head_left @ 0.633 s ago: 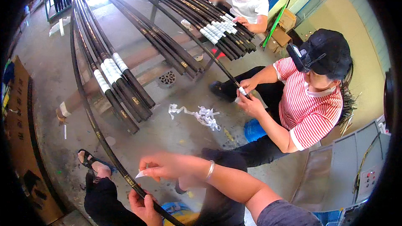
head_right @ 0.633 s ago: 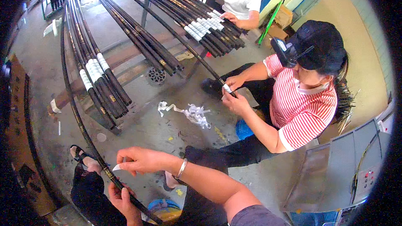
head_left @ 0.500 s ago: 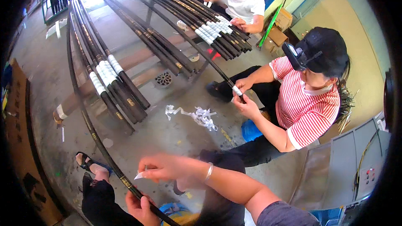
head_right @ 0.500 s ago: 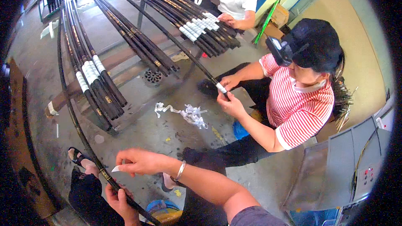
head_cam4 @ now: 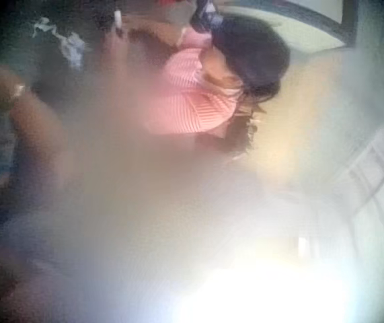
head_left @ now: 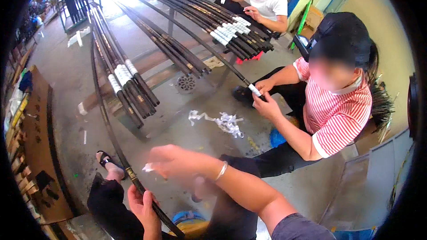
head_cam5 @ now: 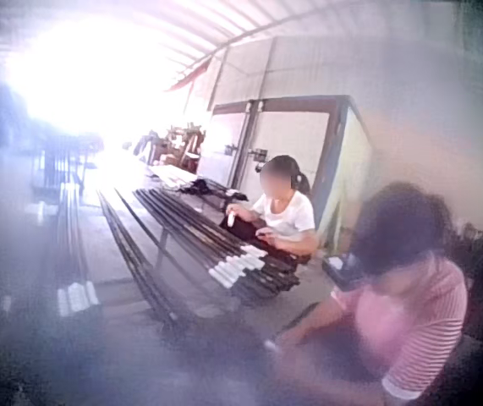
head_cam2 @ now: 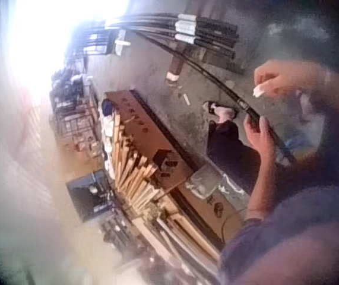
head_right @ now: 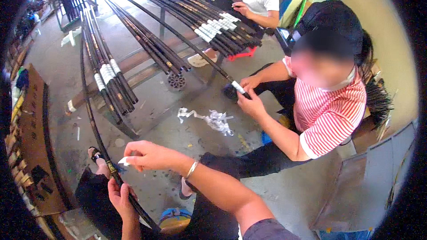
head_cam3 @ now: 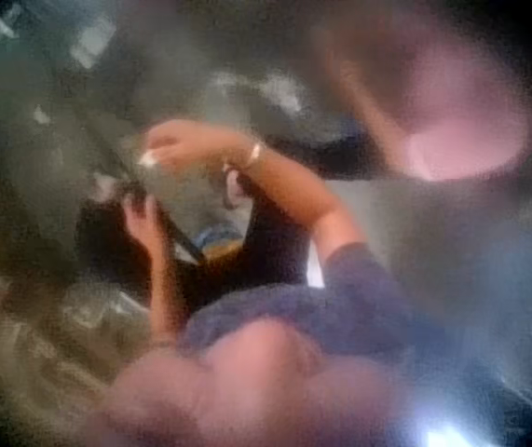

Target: The person applies pieces of white tape around the surface of long black rods, then gathers a bundle of the rods and places them together.

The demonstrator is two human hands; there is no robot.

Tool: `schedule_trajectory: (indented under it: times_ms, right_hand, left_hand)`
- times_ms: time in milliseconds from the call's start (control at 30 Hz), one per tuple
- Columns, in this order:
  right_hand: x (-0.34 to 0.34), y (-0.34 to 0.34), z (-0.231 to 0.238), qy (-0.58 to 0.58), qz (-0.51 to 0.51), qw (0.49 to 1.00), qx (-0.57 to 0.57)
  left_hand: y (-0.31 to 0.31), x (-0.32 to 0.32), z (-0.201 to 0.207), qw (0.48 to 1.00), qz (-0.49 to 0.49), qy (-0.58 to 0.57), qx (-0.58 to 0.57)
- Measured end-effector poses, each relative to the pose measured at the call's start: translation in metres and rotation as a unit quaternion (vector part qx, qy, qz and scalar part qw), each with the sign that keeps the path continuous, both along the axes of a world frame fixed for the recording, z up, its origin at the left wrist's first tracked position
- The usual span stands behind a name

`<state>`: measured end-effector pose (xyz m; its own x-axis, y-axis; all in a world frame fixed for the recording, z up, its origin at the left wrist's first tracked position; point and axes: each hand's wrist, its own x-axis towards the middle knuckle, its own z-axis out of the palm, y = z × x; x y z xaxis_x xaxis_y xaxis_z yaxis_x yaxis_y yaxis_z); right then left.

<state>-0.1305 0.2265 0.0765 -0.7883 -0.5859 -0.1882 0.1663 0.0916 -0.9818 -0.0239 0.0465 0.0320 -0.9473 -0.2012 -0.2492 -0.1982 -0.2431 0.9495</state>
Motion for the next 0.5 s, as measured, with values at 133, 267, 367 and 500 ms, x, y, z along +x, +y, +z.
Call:
schedule_trajectory:
  times_ms: [133,267,367,500]
  right_hand:
    - [-0.013,0.001,0.029,0.089,0.027,0.996,0.000]
    - [-0.015,0.015,0.002,0.112,0.030,0.993,0.037]
    - [-0.019,0.020,-0.001,0.129,0.045,0.990,0.035]
    - [-0.010,0.019,0.021,0.023,0.018,1.000,-0.008]
  left_hand:
    - [0.005,0.000,0.021,0.999,0.040,0.003,0.026]
    - [0.008,0.004,0.023,0.999,0.028,-0.006,-0.015]
    - [0.004,0.010,0.019,0.999,0.033,0.016,-0.017]
    - [-0.001,0.011,0.023,0.999,0.026,-0.041,0.012]
